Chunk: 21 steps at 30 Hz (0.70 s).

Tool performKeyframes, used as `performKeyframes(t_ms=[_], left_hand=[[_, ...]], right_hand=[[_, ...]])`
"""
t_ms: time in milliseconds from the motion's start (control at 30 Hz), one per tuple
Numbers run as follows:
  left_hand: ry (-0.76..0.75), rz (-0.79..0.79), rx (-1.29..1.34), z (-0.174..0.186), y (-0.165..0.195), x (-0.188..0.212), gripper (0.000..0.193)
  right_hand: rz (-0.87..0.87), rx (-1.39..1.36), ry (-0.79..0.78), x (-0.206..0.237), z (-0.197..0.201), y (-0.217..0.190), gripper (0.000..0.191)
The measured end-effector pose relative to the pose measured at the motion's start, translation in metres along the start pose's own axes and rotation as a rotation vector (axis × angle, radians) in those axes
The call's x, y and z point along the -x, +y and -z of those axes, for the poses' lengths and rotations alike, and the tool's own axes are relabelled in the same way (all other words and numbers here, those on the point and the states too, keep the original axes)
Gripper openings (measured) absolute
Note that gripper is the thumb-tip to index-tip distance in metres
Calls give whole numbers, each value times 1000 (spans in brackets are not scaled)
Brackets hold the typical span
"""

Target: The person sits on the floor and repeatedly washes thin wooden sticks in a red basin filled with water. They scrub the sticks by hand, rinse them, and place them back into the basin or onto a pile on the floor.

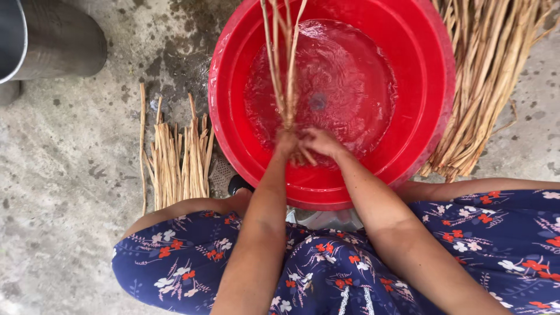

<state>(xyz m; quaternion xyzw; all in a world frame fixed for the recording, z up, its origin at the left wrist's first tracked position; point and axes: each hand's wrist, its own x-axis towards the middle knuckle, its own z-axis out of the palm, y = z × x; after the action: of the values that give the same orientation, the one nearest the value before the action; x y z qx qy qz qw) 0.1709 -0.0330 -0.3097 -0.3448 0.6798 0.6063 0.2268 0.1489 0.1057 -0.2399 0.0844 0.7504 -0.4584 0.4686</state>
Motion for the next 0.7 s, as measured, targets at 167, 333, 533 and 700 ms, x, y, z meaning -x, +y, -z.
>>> performKeyframes(t_ms=[167, 333, 533, 700], left_hand=[[128, 234, -637, 12, 11, 5, 39], [-198, 194, -1069, -55, 29, 53, 45], [-395, -145, -1380, -108, 25, 94, 35], [-553, 119, -414, -62, 19, 76, 27]], right_hand=[[-264, -436, 603, -19, 36, 61, 41], [13, -565, 426, -24, 19, 76, 55], [-25, -1053, -98, 3, 43, 56, 72], [155, -1268, -201, 32, 58, 36, 75]])
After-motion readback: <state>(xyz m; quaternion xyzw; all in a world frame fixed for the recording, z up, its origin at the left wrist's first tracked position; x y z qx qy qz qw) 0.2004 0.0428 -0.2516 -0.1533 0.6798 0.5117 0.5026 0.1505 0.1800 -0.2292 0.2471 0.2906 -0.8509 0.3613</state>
